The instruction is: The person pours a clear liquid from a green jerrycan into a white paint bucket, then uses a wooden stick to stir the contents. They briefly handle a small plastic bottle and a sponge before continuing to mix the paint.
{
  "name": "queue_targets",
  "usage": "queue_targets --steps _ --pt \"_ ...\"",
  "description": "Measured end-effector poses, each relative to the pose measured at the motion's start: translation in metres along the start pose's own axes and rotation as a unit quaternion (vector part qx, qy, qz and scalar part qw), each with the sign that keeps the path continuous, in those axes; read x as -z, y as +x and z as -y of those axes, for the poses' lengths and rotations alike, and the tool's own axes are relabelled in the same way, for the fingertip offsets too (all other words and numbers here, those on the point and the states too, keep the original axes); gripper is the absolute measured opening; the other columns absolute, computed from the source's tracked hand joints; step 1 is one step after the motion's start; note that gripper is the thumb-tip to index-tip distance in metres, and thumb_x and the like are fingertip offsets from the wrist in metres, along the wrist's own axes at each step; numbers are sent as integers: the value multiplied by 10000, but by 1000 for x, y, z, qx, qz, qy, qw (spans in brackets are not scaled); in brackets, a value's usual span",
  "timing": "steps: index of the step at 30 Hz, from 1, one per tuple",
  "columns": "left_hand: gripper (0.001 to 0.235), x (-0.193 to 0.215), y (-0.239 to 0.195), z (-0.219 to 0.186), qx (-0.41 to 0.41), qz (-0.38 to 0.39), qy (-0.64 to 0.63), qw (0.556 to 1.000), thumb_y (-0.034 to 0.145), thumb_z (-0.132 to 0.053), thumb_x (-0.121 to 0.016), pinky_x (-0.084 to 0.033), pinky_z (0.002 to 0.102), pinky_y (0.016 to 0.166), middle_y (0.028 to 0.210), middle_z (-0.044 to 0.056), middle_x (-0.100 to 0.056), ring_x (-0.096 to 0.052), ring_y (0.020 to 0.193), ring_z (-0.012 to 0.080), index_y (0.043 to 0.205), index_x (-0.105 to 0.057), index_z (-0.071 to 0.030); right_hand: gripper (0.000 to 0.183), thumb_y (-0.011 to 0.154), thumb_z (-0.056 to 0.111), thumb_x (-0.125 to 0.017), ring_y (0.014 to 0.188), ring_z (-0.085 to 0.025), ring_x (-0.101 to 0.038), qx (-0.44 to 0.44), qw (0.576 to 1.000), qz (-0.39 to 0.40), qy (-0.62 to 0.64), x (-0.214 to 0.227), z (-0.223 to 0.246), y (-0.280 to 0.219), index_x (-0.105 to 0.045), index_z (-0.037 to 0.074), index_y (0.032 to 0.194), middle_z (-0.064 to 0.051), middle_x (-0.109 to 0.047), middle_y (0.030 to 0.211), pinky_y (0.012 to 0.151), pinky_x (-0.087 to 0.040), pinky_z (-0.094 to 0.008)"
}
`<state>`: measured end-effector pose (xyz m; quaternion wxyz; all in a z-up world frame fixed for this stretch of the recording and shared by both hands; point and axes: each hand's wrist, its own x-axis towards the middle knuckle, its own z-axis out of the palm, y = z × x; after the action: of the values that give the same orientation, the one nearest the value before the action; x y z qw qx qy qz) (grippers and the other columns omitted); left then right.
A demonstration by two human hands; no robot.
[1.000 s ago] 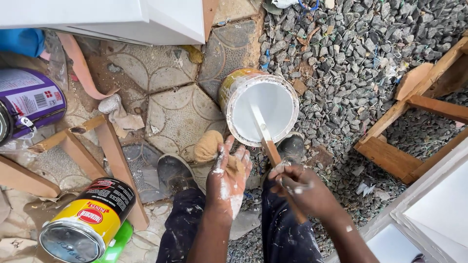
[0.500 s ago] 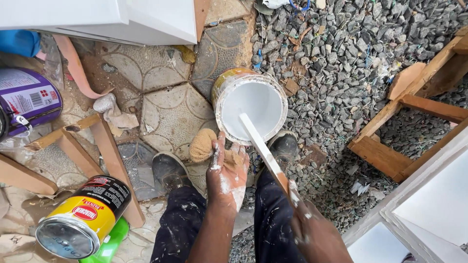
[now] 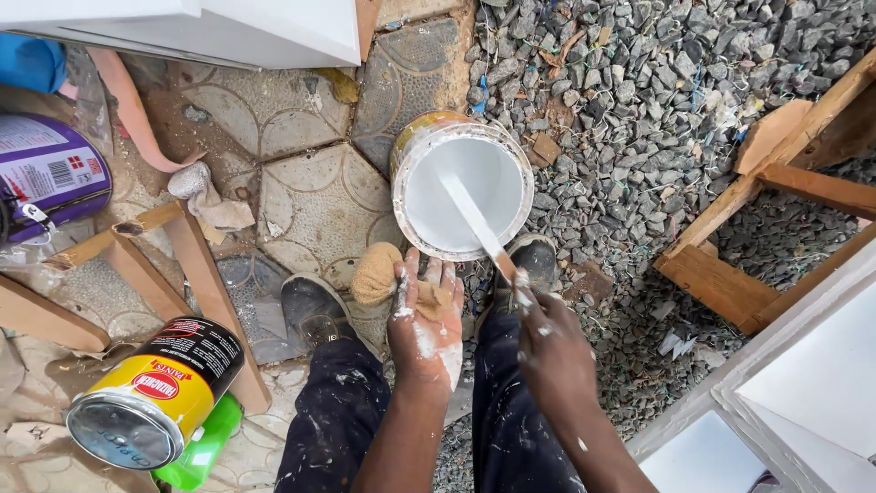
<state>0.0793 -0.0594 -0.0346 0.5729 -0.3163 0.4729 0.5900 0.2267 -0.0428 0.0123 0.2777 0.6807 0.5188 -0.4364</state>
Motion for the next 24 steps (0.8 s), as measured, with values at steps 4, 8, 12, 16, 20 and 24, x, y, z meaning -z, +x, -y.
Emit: queue_targets --steps 4,8,12,16,20,24 --pt "765 -12 -5 -8 24 -12 7 1000 969 -511 -497 -109 520 1221 1696 200 -127 -171 1553 369 1637 -225 -256 409 939 98 -625 1194 -285 -590 33 999 -8 -29 -11 -28 -12 -587 113 1347 -127 -519 1444 1060 -552 -441" --pt "737 -7 -7 -8 23 12 -20 999 991 -481 -516 -140 492 1222 1689 205 -99 -179 1548 358 1632 -236 -250 446 914 162 -654 1088 -260 -648 -1 1000 13 -6 -20 -78 -54 -595 130 1355 -66 -521 1439 1008 -581 -432" --pt "765 -6 3 -8 22 1 -38 999 953 -464 -590 -204 501 1212 1685 238 -109 -197 1545 389 1619 -282 -247 567 852 108 -715 1056 -287 -678 5 1000 27 -1 -30 -128 -75 -577 140 1400 -60 -555 1400 976 -620 -417" --pt "827 -24 -11 -12 27 -18 13 999 922 -511 -577 -154 492 1224 1693 215 -119 -203 1553 367 1634 -239 -262 414 890 258 -670 961 -227 -745 1 999 -32 -18 -18 -133 -101 -642 217 1302 -25 -647 1307 790 -658 -394" --pt "807 -25 -14 -4 12 -84 48 995 947 -493 -496 -216 510 1234 1677 247 -222 -294 1536 383 1628 -237 -147 666 856 529 -585 859 -335 -748 -75 993 12 86 8 -89 -80 -553 207 1438 -203 -723 1128 825 -641 -427" --pt "800 -19 -11 4 23 -46 36 998 967 -496 -488 -183 480 1240 1689 216 -187 -235 1555 335 1632 -207 -152 444 1038 342 -370 734 -236 -735 -11 919 127 373 47 -13 -22 -727 78 1026 -124 -822 881 645 -566 -357"
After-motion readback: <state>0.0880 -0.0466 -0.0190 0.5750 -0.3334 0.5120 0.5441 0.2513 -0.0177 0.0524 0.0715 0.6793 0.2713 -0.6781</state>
